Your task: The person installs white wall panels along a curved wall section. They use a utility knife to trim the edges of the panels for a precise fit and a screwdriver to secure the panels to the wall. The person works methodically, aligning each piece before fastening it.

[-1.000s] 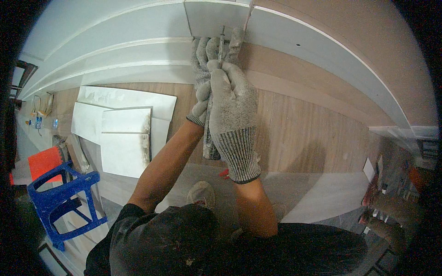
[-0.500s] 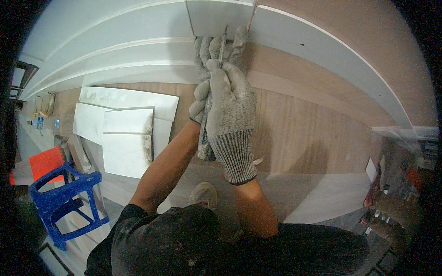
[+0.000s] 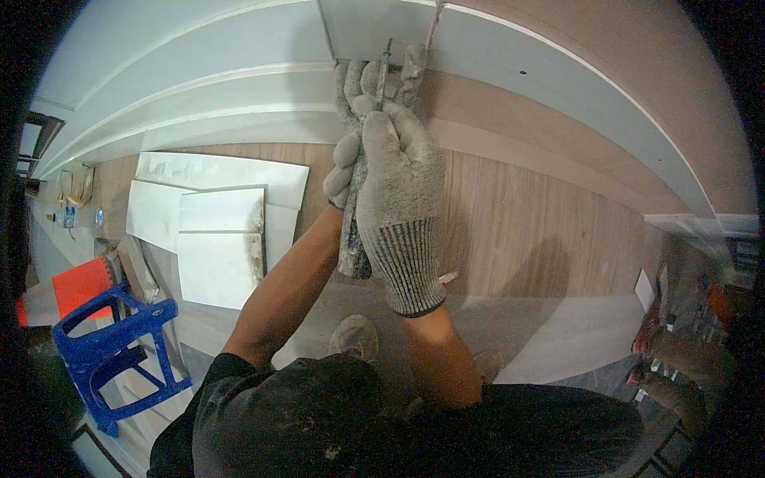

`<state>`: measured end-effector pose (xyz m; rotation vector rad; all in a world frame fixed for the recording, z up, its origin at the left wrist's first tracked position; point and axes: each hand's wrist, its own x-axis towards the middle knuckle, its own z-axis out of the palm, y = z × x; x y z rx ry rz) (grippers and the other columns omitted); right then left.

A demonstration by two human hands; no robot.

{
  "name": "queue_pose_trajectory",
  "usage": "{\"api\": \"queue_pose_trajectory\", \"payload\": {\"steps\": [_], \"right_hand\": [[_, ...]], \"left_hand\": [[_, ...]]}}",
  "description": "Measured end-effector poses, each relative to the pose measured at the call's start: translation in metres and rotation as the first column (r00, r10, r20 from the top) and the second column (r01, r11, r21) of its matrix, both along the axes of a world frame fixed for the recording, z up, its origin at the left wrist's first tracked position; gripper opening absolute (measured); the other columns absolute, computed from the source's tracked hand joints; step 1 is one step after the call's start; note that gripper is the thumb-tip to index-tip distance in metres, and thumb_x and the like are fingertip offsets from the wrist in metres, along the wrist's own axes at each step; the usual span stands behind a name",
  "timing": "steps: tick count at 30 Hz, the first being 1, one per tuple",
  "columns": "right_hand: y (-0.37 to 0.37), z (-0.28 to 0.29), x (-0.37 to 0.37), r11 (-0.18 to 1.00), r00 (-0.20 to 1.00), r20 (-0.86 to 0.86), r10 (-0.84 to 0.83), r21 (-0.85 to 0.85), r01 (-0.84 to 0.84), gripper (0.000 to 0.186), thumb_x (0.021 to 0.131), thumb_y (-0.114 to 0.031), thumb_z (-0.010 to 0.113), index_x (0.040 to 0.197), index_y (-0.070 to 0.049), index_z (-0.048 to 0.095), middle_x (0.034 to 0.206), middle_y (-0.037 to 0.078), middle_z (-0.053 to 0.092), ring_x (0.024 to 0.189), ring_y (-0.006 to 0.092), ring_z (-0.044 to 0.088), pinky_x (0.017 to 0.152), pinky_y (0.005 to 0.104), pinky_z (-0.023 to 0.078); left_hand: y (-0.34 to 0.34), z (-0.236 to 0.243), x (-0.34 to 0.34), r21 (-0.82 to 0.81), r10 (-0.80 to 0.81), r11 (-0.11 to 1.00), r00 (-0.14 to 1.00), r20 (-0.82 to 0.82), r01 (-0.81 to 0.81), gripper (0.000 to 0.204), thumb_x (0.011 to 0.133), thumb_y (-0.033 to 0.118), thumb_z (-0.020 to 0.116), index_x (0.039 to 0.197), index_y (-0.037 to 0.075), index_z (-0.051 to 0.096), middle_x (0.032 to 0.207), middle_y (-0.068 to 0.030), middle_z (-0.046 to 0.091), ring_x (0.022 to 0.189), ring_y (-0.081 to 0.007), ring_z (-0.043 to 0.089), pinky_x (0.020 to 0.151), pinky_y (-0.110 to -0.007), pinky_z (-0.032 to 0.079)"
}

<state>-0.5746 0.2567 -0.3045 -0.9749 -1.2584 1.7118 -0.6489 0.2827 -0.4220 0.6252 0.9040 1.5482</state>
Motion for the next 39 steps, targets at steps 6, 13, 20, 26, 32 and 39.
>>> {"api": "queue_pose_trajectory", "payload": {"steps": [6, 13, 20, 26, 32, 39], "right_hand": [[0.012, -0.001, 0.007, 0.998, 0.995, -0.088, 0.044, -0.040, -0.047, 0.028, 0.105, -0.019, 0.054, 0.118, 0.004, 0.066, 0.071, 0.009, 0.066, 0.047, 0.0159, 0.061, 0.042, 0.0286, 0.050], [0.017, 0.002, 0.014, 0.985, 0.989, -0.131, 0.075, -0.144, -0.094, 0.031, 0.104, -0.021, 0.056, 0.119, 0.004, 0.067, 0.071, 0.008, 0.065, 0.050, 0.0150, 0.060, 0.044, 0.0280, 0.047], [0.020, 0.010, 0.021, 0.982, 0.989, -0.004, 0.145, -0.120, -0.145, 0.034, 0.104, -0.022, 0.056, 0.123, 0.004, 0.066, 0.079, 0.008, 0.067, 0.060, 0.0162, 0.064, 0.053, 0.0294, 0.052], [0.012, -0.012, 0.018, 0.982, 0.993, -0.074, 0.093, -0.156, -0.104, 0.032, 0.106, -0.031, 0.057, 0.116, -0.003, 0.067, 0.087, 0.009, 0.069, 0.069, 0.0155, 0.069, 0.060, 0.0299, 0.058], [0.024, -0.014, 0.005, 0.991, 0.994, -0.052, 0.099, -0.086, -0.103, 0.032, 0.107, -0.031, 0.055, 0.100, -0.003, 0.068, 0.068, 0.003, 0.064, 0.049, 0.0100, 0.063, 0.042, 0.0241, 0.049], [0.021, -0.001, 0.010, 0.978, 0.991, -0.054, 0.123, -0.166, -0.130, 0.030, 0.107, -0.027, 0.051, 0.112, -0.001, 0.065, 0.067, 0.004, 0.065, 0.049, 0.0115, 0.064, 0.041, 0.0252, 0.052]], "left_hand": [[0.009, 0.023, -0.002, -0.159, 0.030, 0.982, 0.917, -0.397, -0.101, 0.061, 0.108, 0.031, 0.051, 0.158, 0.005, 0.028, 0.158, -0.0128, 0.037, 0.143, -0.0240, 0.040, 0.121, -0.032, 0.032], [0.016, 0.017, -0.003, 0.034, 0.245, 0.891, 0.414, -0.877, -0.454, 0.060, 0.108, 0.033, 0.052, 0.156, 0.005, 0.030, 0.157, -0.0122, 0.038, 0.142, -0.0238, 0.041, 0.121, -0.033, 0.033], [-0.024, -0.001, 0.002, 0.251, 0.322, 0.934, 0.903, -0.286, -0.254, 0.051, 0.108, 0.037, 0.051, 0.149, 0.007, 0.042, 0.148, -0.0109, 0.049, 0.136, -0.0230, 0.048, 0.117, -0.036, 0.040], [-0.041, -0.034, -0.016, 0.126, 0.088, 0.984, 0.954, 0.288, -0.128, 0.043, 0.107, 0.033, 0.053, 0.139, 0.004, 0.054, 0.135, -0.0109, 0.060, 0.126, -0.0222, 0.057, 0.109, -0.037, 0.049], [-0.020, 0.030, -0.030, 0.458, 0.576, 0.815, 0.419, -0.702, -0.354, 0.038, 0.103, 0.024, 0.056, 0.131, -0.001, 0.062, 0.117, -0.0135, 0.069, 0.117, -0.0236, 0.062, 0.097, -0.037, 0.053], [-0.011, 0.081, -0.040, -0.009, 0.057, 0.998, 0.998, -0.012, -0.057, 0.036, 0.110, 0.030, 0.049, 0.115, -0.002, 0.065, 0.089, -0.0103, 0.071, 0.080, -0.0186, 0.072, 0.065, -0.029, 0.062]]}}
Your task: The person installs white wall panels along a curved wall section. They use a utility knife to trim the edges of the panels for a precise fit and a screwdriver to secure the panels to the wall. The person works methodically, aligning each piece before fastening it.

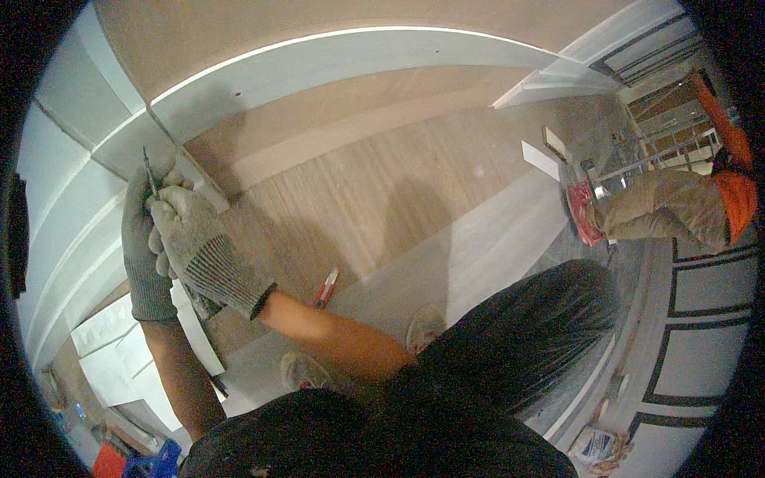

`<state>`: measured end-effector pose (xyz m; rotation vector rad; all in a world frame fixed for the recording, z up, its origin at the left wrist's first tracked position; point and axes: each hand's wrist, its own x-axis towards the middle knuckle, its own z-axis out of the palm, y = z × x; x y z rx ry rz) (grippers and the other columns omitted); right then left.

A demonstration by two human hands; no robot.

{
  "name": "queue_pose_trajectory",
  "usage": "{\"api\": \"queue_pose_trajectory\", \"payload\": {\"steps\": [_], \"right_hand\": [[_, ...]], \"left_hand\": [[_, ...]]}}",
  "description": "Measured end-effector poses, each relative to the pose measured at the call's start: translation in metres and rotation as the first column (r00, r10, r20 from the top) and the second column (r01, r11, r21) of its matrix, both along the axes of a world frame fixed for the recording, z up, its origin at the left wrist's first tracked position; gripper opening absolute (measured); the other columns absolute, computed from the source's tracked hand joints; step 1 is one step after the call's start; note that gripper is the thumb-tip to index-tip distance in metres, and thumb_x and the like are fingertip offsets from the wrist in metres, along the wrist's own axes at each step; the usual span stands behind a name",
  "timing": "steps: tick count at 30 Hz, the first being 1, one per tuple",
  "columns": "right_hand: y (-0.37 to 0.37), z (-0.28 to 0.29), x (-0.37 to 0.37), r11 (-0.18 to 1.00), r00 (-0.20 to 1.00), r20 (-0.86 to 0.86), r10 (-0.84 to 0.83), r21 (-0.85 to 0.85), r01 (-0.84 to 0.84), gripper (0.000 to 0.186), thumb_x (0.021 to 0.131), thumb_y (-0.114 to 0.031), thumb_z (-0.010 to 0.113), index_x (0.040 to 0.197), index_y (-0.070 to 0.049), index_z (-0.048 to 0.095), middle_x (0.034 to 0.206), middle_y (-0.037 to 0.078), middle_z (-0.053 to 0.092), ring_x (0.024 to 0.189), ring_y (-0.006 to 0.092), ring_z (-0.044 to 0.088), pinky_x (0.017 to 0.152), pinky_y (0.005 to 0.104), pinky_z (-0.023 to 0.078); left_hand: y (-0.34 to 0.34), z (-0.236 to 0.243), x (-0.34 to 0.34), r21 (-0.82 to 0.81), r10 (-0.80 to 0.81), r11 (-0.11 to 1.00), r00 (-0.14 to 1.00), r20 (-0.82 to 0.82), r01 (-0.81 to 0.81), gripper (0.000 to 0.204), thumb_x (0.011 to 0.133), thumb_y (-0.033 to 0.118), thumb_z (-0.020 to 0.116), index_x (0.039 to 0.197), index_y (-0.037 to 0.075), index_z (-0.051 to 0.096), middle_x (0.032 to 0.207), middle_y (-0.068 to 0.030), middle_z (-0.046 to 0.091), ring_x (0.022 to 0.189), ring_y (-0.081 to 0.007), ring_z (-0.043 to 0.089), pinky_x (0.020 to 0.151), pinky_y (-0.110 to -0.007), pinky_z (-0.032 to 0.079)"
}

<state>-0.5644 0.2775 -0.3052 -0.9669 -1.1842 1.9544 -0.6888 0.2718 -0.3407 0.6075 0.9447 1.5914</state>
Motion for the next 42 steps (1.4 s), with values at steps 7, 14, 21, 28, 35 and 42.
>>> {"api": "queue_pose_trajectory", "payload": {"steps": [7, 14, 21, 28, 35, 42], "right_hand": [[-0.003, -0.008, 0.000, 0.998, 1.000, -0.030, -0.005, 0.064, 0.007, 0.029, 0.108, -0.028, 0.048, 0.104, -0.002, 0.062, 0.072, 0.005, 0.066, 0.052, 0.0124, 0.065, 0.044, 0.0261, 0.052], [0.000, 0.005, 0.008, 0.999, 0.999, -0.020, 0.044, -0.005, -0.044, 0.024, 0.106, -0.026, 0.054, 0.112, -0.004, 0.062, 0.078, 0.005, 0.066, 0.057, 0.0127, 0.065, 0.049, 0.0268, 0.051], [-0.019, 0.008, 0.011, 0.997, 0.995, 0.097, -0.030, 0.070, 0.023, 0.036, 0.103, -0.029, 0.060, 0.125, -0.001, 0.061, 0.083, 0.003, 0.068, 0.063, 0.0111, 0.066, 0.054, 0.0246, 0.054], [-0.073, -0.015, 0.033, 0.982, 0.925, 0.379, 0.024, 0.164, -0.093, 0.032, 0.105, -0.027, 0.062, 0.123, -0.001, 0.057, 0.078, 0.000, 0.060, 0.064, 0.0061, 0.060, 0.054, 0.0230, 0.049], [-0.074, -0.020, 0.016, 0.995, 0.990, 0.105, -0.091, -0.031, 0.095, 0.033, 0.109, -0.035, 0.052, 0.119, -0.004, 0.059, 0.072, -0.002, 0.056, 0.051, 0.0032, 0.048, 0.042, 0.0209, 0.040], [-0.065, -0.013, 0.033, 0.890, 0.913, -0.396, -0.099, -0.446, -0.097, 0.048, 0.111, -0.044, 0.044, 0.132, -0.004, 0.057, 0.069, -0.003, 0.051, 0.043, 0.0038, 0.037, 0.037, 0.0223, 0.031]], "left_hand": [[0.007, 0.006, 0.007, 0.004, 0.026, 1.000, 0.994, 0.109, -0.027, 0.030, 0.111, 0.028, 0.047, 0.100, 0.006, 0.065, 0.082, -0.0051, 0.068, 0.067, -0.0111, 0.067, 0.053, -0.022, 0.058], [0.004, 0.019, 0.000, -0.022, 0.011, 1.000, 1.000, -0.016, -0.011, 0.029, 0.107, 0.031, 0.053, 0.095, 0.007, 0.065, 0.078, -0.0019, 0.065, 0.070, -0.0098, 0.064, 0.062, -0.024, 0.056], [0.004, 0.025, 0.001, -0.089, 0.022, 0.996, 0.999, 0.035, -0.019, 0.033, 0.107, 0.034, 0.057, 0.095, 0.005, 0.066, 0.079, -0.0002, 0.064, 0.070, -0.0089, 0.062, 0.066, -0.025, 0.055], [0.009, 0.013, 0.001, -0.048, 0.098, 0.994, 0.995, -0.021, -0.099, 0.032, 0.107, 0.031, 0.055, 0.093, 0.004, 0.066, 0.083, -0.0021, 0.064, 0.071, -0.0121, 0.061, 0.073, -0.028, 0.054], [0.005, 0.014, -0.003, -0.010, 0.047, 0.999, 0.973, -0.228, -0.051, 0.037, 0.109, 0.033, 0.050, 0.097, 0.002, 0.067, 0.084, -0.0027, 0.065, 0.076, -0.0122, 0.064, 0.077, -0.029, 0.054], [-0.008, 0.012, 0.002, -0.033, -0.031, 0.999, 0.996, -0.088, 0.028, 0.039, 0.109, 0.037, 0.049, 0.106, 0.003, 0.069, 0.083, -0.0022, 0.066, 0.078, -0.0143, 0.067, 0.075, -0.029, 0.057]]}}
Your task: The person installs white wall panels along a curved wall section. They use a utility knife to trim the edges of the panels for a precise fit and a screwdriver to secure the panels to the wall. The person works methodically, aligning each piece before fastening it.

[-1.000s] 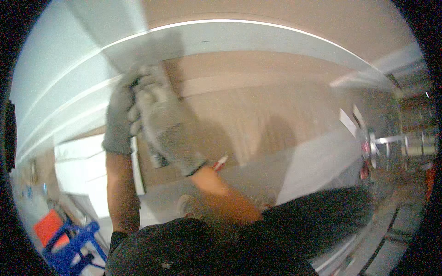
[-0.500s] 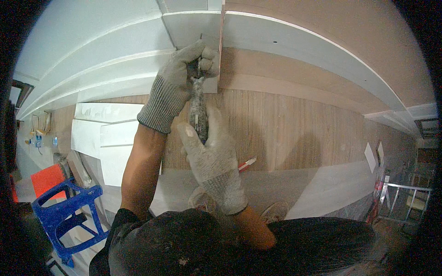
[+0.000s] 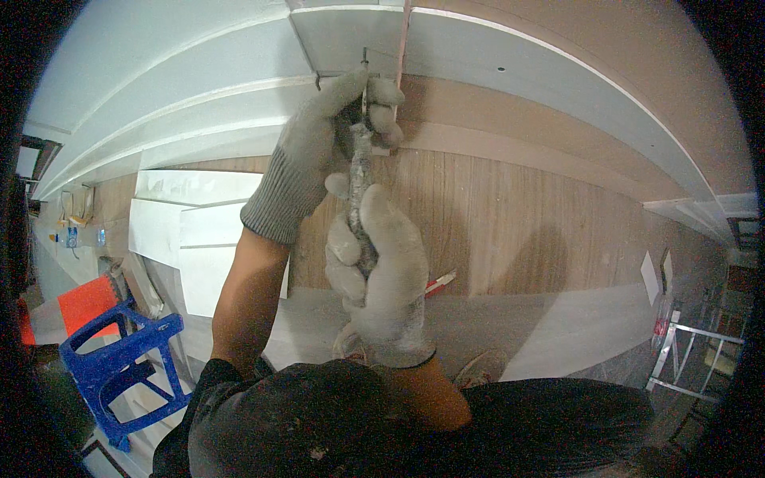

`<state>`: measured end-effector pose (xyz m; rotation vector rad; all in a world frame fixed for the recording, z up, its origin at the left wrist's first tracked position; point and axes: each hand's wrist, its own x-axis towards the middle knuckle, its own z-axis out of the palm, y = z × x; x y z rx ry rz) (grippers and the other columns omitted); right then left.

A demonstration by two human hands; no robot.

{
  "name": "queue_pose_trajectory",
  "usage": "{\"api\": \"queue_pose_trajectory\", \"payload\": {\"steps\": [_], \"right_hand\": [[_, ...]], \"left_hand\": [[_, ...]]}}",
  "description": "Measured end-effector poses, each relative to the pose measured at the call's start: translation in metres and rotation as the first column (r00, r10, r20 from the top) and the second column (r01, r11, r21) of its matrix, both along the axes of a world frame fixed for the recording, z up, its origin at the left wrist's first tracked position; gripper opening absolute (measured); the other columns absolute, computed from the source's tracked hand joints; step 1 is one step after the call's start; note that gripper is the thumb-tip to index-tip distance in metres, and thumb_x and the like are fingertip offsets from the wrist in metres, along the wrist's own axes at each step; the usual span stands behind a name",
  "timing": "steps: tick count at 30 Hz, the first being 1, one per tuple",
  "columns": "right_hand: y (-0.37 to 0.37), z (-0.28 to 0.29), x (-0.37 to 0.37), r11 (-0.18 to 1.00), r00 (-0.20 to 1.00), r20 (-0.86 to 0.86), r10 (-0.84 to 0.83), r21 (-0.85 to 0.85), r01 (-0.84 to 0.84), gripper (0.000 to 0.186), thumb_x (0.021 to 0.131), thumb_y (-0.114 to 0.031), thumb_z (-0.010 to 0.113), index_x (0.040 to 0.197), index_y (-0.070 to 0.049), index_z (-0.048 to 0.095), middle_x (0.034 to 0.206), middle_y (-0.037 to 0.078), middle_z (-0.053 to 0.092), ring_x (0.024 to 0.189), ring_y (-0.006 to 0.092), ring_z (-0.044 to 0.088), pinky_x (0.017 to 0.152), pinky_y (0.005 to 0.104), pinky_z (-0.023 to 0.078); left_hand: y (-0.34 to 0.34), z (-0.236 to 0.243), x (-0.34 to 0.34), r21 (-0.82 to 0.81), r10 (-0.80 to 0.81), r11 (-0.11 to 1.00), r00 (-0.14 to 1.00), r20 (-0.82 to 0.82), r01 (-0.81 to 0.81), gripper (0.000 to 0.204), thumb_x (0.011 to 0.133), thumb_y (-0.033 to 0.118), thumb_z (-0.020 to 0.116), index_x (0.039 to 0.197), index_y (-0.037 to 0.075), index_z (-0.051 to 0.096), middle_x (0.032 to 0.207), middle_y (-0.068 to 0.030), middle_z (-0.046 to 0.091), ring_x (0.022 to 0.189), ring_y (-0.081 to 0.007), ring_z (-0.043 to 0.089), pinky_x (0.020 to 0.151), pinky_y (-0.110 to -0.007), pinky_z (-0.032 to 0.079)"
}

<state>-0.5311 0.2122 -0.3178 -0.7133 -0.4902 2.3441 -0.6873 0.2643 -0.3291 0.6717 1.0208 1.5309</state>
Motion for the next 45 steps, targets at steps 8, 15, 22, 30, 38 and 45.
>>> {"api": "queue_pose_trajectory", "payload": {"steps": [8, 15, 22, 30, 38, 45], "right_hand": [[0.001, 0.011, -0.005, 0.998, 0.997, 0.065, 0.044, 0.032, -0.046, 0.046, 0.111, -0.044, 0.043, 0.121, -0.003, 0.058, 0.068, -0.002, 0.052, 0.043, 0.0038, 0.042, 0.035, 0.0215, 0.034], [-0.010, 0.005, -0.030, 0.925, 0.842, 0.508, -0.180, 0.378, -0.031, 0.041, 0.109, -0.044, 0.047, 0.106, -0.006, 0.062, 0.067, -0.003, 0.054, 0.045, 0.0033, 0.044, 0.035, 0.0223, 0.032], [0.000, 0.006, -0.013, 0.979, 0.963, -0.257, -0.080, -0.202, 0.027, 0.044, 0.112, -0.041, 0.040, 0.117, -0.001, 0.060, 0.076, 0.001, 0.055, 0.043, 0.0044, 0.041, 0.033, 0.0200, 0.033], [0.012, 0.003, -0.001, 0.982, 0.979, 0.201, -0.037, 0.190, -0.002, 0.043, 0.112, -0.039, 0.043, 0.122, 0.000, 0.059, 0.073, 0.001, 0.056, 0.047, 0.0049, 0.050, 0.035, 0.0218, 0.037], [0.000, 0.003, -0.019, 0.956, 0.928, 0.353, -0.115, 0.294, 0.007, 0.045, 0.111, -0.039, 0.044, 0.127, 0.000, 0.058, 0.069, -0.001, 0.053, 0.045, 0.0046, 0.048, 0.035, 0.0223, 0.035], [0.021, -0.014, -0.007, 0.969, 0.819, -0.569, -0.068, -0.233, -0.081, 0.049, 0.113, -0.038, 0.037, 0.136, 0.003, 0.050, 0.076, 0.000, 0.054, 0.044, 0.0047, 0.047, 0.034, 0.0196, 0.036]], "left_hand": [[0.000, 0.005, 0.010, -0.055, 0.132, 0.989, 0.987, -0.095, -0.138, 0.040, 0.107, 0.037, 0.052, 0.089, 0.004, 0.069, 0.069, -0.0033, 0.064, 0.062, -0.0124, 0.064, 0.062, -0.027, 0.055], [-0.002, 0.006, 0.001, -0.023, 0.114, 0.992, 0.956, -0.271, -0.124, 0.040, 0.106, 0.036, 0.053, 0.089, 0.005, 0.071, 0.070, -0.0038, 0.065, 0.062, -0.0120, 0.061, 0.062, -0.027, 0.053], [-0.006, 0.008, -0.002, -0.010, 0.013, 1.000, 0.985, -0.172, -0.015, 0.037, 0.108, 0.034, 0.053, 0.102, 0.003, 0.072, 0.079, -0.0034, 0.067, 0.074, -0.0123, 0.066, 0.071, -0.026, 0.055], [0.004, 0.007, 0.005, -0.064, 0.072, 0.993, 0.951, -0.301, -0.096, 0.037, 0.109, 0.031, 0.050, 0.101, 0.002, 0.071, 0.078, -0.0031, 0.065, 0.080, -0.0133, 0.067, 0.075, -0.027, 0.055], [0.000, 0.006, -0.009, 0.006, 0.042, 0.999, 0.825, -0.564, -0.046, 0.038, 0.109, 0.034, 0.052, 0.101, 0.002, 0.070, 0.082, -0.0039, 0.067, 0.081, -0.0124, 0.066, 0.072, -0.026, 0.055], [0.009, 0.003, -0.003, 0.025, 0.039, 0.999, 0.990, -0.138, -0.036, 0.036, 0.107, 0.033, 0.054, 0.099, 0.002, 0.071, 0.082, -0.0035, 0.069, 0.074, -0.0113, 0.068, 0.070, -0.026, 0.057]]}}
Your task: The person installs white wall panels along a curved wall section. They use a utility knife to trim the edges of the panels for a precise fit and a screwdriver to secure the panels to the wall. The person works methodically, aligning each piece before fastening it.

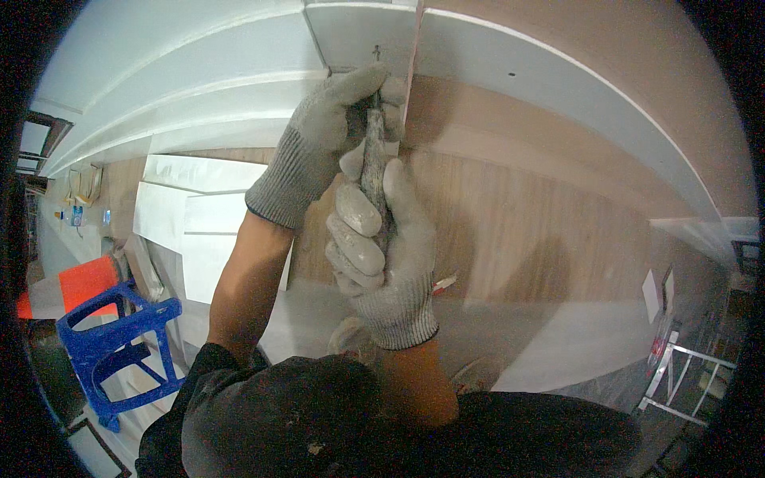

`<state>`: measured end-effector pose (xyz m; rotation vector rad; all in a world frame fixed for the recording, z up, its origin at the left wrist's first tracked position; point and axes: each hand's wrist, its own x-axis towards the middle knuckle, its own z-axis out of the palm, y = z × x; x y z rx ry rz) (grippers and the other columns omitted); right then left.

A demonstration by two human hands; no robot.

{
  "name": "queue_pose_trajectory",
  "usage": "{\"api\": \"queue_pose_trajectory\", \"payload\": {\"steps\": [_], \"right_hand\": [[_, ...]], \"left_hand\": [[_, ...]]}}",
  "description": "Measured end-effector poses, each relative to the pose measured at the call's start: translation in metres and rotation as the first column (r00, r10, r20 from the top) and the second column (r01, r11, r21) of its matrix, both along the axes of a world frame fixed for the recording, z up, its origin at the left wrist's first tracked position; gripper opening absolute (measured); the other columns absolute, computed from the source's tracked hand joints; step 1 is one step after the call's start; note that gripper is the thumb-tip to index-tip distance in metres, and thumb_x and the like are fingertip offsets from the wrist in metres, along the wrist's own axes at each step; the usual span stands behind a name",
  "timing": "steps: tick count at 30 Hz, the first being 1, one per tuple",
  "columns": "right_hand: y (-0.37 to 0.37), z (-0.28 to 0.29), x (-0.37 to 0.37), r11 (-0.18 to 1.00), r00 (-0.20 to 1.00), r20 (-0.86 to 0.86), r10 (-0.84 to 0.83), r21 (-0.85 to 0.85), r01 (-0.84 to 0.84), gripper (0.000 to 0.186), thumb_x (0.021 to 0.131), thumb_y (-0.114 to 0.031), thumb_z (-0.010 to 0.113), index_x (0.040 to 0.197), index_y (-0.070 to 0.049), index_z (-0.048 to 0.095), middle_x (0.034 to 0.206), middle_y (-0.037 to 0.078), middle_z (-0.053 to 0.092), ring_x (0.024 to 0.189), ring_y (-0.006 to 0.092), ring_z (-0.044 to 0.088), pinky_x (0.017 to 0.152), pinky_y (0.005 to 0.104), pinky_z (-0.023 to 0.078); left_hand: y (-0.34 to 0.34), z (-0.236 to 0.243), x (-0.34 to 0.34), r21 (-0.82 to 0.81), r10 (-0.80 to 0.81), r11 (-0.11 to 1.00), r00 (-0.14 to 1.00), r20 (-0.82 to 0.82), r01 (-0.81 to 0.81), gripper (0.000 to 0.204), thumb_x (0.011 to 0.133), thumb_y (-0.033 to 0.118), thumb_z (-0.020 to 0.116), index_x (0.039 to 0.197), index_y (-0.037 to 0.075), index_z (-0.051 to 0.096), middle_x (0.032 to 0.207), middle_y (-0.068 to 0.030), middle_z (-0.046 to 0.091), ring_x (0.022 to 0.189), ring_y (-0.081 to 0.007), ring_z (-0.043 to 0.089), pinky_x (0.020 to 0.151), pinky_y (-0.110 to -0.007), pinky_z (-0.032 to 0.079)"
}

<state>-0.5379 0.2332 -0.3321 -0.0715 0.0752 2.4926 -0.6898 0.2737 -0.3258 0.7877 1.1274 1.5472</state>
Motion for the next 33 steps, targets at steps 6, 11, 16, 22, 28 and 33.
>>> {"api": "queue_pose_trajectory", "payload": {"steps": [6, 11, 16, 22, 28, 33], "right_hand": [[-0.006, 0.025, 0.006, 0.921, 0.706, 0.692, -0.147, 0.357, -0.158, 0.041, 0.110, -0.040, 0.047, 0.123, -0.002, 0.058, 0.076, 0.001, 0.059, 0.050, 0.0067, 0.052, 0.040, 0.0224, 0.041], [-0.017, 0.028, -0.006, 0.740, 0.305, 0.816, -0.491, 0.575, -0.349, 0.032, 0.108, -0.036, 0.053, 0.116, -0.006, 0.059, 0.073, -0.001, 0.058, 0.051, 0.0061, 0.055, 0.041, 0.0228, 0.042], [-0.013, 0.025, -0.012, 0.861, 0.449, 0.828, -0.336, 0.463, -0.209, 0.035, 0.109, -0.039, 0.050, 0.118, -0.007, 0.059, 0.074, -0.002, 0.058, 0.049, 0.0054, 0.051, 0.038, 0.0230, 0.038], [-0.002, -0.004, 0.000, 0.989, 0.972, 0.225, 0.069, 0.110, -0.095, 0.047, 0.110, -0.047, 0.044, 0.125, -0.005, 0.059, 0.077, -0.001, 0.057, 0.046, 0.0055, 0.044, 0.036, 0.0209, 0.034], [0.008, -0.009, 0.003, 0.970, 0.933, 0.359, -0.017, 0.231, -0.071, 0.044, 0.111, -0.043, 0.044, 0.126, -0.006, 0.060, 0.078, 0.002, 0.060, 0.046, 0.0070, 0.046, 0.037, 0.0230, 0.038], [-0.014, 0.011, -0.014, 0.584, 0.174, 0.720, -0.672, 0.659, -0.474, 0.039, 0.110, -0.039, 0.049, 0.123, -0.004, 0.060, 0.070, 0.000, 0.056, 0.046, 0.0050, 0.049, 0.037, 0.0221, 0.040]], "left_hand": [[-0.002, 0.005, -0.001, -0.052, 0.057, 0.996, 0.965, -0.254, -0.073, 0.036, 0.107, 0.031, 0.054, 0.099, 0.001, 0.071, 0.082, -0.0033, 0.069, 0.072, -0.0110, 0.066, 0.070, -0.025, 0.056], [-0.005, -0.002, 0.001, 0.068, 0.115, 0.993, 0.935, -0.334, -0.098, 0.036, 0.106, 0.034, 0.057, 0.101, 0.002, 0.073, 0.084, -0.0029, 0.068, 0.076, -0.0095, 0.064, 0.073, -0.026, 0.054], [-0.003, 0.007, 0.003, -0.145, 0.080, 0.984, 0.982, -0.169, -0.105, 0.036, 0.105, 0.035, 0.058, 0.102, 0.002, 0.073, 0.081, -0.0024, 0.068, 0.073, -0.0101, 0.065, 0.071, -0.025, 0.054], [-0.001, 0.004, 0.001, -0.041, 0.048, 0.998, 0.998, 0.034, -0.047, 0.036, 0.106, 0.035, 0.056, 0.099, 0.003, 0.072, 0.078, -0.0020, 0.067, 0.067, -0.0102, 0.063, 0.062, -0.025, 0.053], [0.007, 0.002, 0.004, -0.065, 0.078, 0.995, 0.996, -0.032, -0.080, 0.039, 0.107, 0.037, 0.054, 0.092, 0.005, 0.070, 0.076, -0.0021, 0.067, 0.066, -0.0110, 0.064, 0.062, -0.026, 0.054], [0.004, 0.003, 0.002, -0.049, 0.104, 0.993, 0.988, -0.111, -0.110, 0.037, 0.106, 0.034, 0.056, 0.089, 0.004, 0.071, 0.073, -0.0018, 0.067, 0.065, -0.0117, 0.063, 0.063, -0.027, 0.053]]}}
